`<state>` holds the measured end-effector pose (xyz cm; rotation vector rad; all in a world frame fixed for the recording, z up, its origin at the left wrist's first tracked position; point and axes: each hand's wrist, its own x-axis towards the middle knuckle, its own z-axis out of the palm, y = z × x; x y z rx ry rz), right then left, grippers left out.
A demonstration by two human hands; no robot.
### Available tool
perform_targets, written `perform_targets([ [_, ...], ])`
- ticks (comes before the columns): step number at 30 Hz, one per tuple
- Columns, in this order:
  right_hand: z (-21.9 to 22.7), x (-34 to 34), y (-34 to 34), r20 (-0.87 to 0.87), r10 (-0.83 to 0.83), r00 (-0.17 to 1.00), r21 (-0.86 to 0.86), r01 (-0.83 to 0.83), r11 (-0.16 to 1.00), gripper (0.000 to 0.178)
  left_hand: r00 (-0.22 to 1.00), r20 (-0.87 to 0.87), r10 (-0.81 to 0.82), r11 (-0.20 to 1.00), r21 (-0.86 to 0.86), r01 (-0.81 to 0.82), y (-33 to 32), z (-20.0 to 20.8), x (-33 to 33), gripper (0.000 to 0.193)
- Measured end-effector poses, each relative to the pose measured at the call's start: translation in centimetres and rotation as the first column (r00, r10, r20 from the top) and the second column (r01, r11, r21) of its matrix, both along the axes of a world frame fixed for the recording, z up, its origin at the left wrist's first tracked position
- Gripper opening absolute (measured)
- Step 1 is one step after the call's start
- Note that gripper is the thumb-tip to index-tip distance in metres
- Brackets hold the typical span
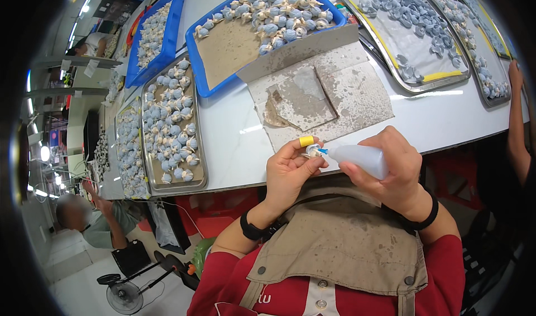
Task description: Assembling small toy figures by applying glue and attaching components.
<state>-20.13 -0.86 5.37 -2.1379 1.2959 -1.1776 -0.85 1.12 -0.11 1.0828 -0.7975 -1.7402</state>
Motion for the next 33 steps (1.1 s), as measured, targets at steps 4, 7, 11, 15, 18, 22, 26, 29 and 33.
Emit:
perform_targets([
  [4, -0.1, -0.3, 0.0, 0.032, -0.019, 0.999, 0.01, 0.019, 1.0, 0.028, 1.0, -0.011, 0.025, 0.999, 0.026, -0.024, -0.1, 0.2, 0.1, 0.037],
  [7, -0.3, -0.4, -0.2, 0.036, -0.023, 0.999, 0.009, 0.023, 1.0, 0.027, 1.0, 0.006, 0.012, 0.999, 0.034, -0.013, -0.1, 0.4, 0.1, 0.037],
  [11, -0.4, -0.3, -0.3, 0.034, -0.008, 0.999, 0.025, 0.007, 1.0, 0.026, 1.0, 0.006, 0.011, 0.999, 0.031, -0.011, -0.1, 0.3, 0.1, 0.036],
  [15, -0.5, -0.4, -0.5, 0.008, -0.002, 1.0, 0.023, 0.002, 1.0, 0.026, 1.0, 0.006, 0.011, 1.0, 0.013, -0.011, -0.2, 0.3, 0.1, 0.035],
  [18, -0.4, -0.5, -0.2, 0.117, -0.039, 0.992, 0.091, 0.029, 0.995, 0.024, 1.0, -0.003, 0.024, 1.0, 0.018, -0.024, -0.3, 0.3, 0.3, 0.034],
  [22, -0.8, -1.2, -1.2, 0.146, -0.151, 0.978, 0.166, 0.126, 0.978, 0.022, 0.999, -0.024, 0.028, 0.999, 0.038, -0.027, -0.5, 0.3, 0.4, 0.031],
  [26, -2.5, -1.6, -3.2, 0.202, -0.228, 0.953, 0.435, 0.121, 0.892, 0.029, 0.996, -0.083, -0.03, 0.993, 0.11, 0.039, -1.0, 0.8, 0.9, 0.03],
  [29, -3.0, -1.4, -4.4, 0.021, -0.177, 0.984, 0.433, 0.15, 0.889, 0.032, 0.929, -0.361, -0.084, 0.974, 0.168, 0.153, -1.5, 0.5, 1.8, 0.032],
  [33, -1.8, -4.5, -5.5, -0.105, -0.106, 0.989, 0.102, 0.117, 0.988, 0.019, 0.959, -0.267, -0.094, 0.978, 0.155, 0.139, -1.5, 0.0, 1.6, 0.032],
])
